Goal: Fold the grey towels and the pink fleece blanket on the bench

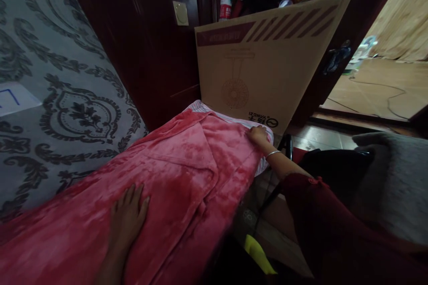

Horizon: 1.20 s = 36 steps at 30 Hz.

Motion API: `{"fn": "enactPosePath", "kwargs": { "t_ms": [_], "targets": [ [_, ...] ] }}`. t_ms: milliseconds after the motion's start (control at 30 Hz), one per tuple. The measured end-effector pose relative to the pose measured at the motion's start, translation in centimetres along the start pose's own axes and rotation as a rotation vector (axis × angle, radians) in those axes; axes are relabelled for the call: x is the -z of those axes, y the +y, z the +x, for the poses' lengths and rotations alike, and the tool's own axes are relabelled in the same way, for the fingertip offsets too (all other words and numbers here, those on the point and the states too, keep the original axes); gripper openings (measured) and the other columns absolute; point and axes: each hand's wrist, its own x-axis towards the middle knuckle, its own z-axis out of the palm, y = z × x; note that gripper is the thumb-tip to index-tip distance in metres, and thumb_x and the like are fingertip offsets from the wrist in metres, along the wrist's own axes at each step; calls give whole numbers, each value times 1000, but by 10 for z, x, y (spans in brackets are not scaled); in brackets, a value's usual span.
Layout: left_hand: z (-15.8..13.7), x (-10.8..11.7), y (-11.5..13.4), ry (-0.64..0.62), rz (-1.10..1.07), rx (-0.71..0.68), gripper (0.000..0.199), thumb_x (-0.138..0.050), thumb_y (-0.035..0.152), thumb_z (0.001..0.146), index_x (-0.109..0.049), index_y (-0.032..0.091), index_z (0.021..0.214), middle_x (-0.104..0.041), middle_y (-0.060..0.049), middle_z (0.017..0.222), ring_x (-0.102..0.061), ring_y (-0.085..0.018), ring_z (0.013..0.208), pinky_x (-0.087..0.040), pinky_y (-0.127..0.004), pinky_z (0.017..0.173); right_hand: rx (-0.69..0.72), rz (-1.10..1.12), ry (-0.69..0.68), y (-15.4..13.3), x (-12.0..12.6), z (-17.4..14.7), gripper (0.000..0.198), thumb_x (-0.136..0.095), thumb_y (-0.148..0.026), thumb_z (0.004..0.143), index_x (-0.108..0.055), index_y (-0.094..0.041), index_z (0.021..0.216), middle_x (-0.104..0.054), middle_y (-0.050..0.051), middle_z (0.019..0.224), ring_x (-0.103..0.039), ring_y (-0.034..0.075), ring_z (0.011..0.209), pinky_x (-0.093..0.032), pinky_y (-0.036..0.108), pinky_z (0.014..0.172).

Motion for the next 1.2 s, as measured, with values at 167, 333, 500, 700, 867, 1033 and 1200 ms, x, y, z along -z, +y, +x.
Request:
{"fn": "enactPosePath", "kwargs": {
  "t_ms": [167,333,500,700,867,1033,1200],
  "targets": [
    [-1,1,2,13,15,-2,57,-32,38,101,-54,14,148,-50,-17,156,-42,-32,147,-36,-55,117,51,9,44,6,-3,1,42,-38,-19,99,-61,-10,133,-64,24,128,-59,32,119,-45,39,96],
    [-1,-1,3,8,11,7,57,-32,38,101,-53,13,148,-47,-17,157,-42,-33,146,-35,-55,117,155,-131,171,26,1,11,43,-29,-16,101,-54,-11,136,-63,23,127,-61,29,112,-46,36,91],
    [-1,-1,2,-1,-4,4,57,-34,38,101,-51,13,150,-45,-19,158,-41,-34,147,-35,-58,117,209,-248,85,37,-10,11,41,-33,-12,98,-57,-7,132,-61,26,125,-60,30,116,-47,36,92],
    [-8,-6,-2,97,-14,-75,58,-33,39,101,-53,13,149,-44,-16,160,-37,-33,150,-32,-58,120,141,-144,84,30,-14,12,44,-35,-11,95,-60,-5,130,-63,29,123,-60,34,118,-48,44,96],
    [-8,0,1,-44,19,-141,54,-41,33,97,-57,16,145,-51,-15,155,-44,-33,146,-37,-56,118,131,61,69,2,-5,22,44,-41,-10,91,-63,-2,128,-59,34,132,-51,40,129,-38,59,107],
    [35,31,34,-116,-35,-162,37,-46,24,94,-73,17,118,-72,-14,126,-67,-26,117,-49,-40,105,204,442,-95,-70,-2,39,33,-49,-6,91,-70,-12,115,-65,19,134,-55,27,130,-44,35,106],
    [78,20,78,-74,-105,-122,33,-41,18,94,-73,15,102,-74,-13,106,-69,-24,101,-51,-36,93,123,825,-441,-158,-30,43,18,-51,-15,97,-66,-13,87,-72,9,77,-69,16,68,-57,27,69]
  ]
}}
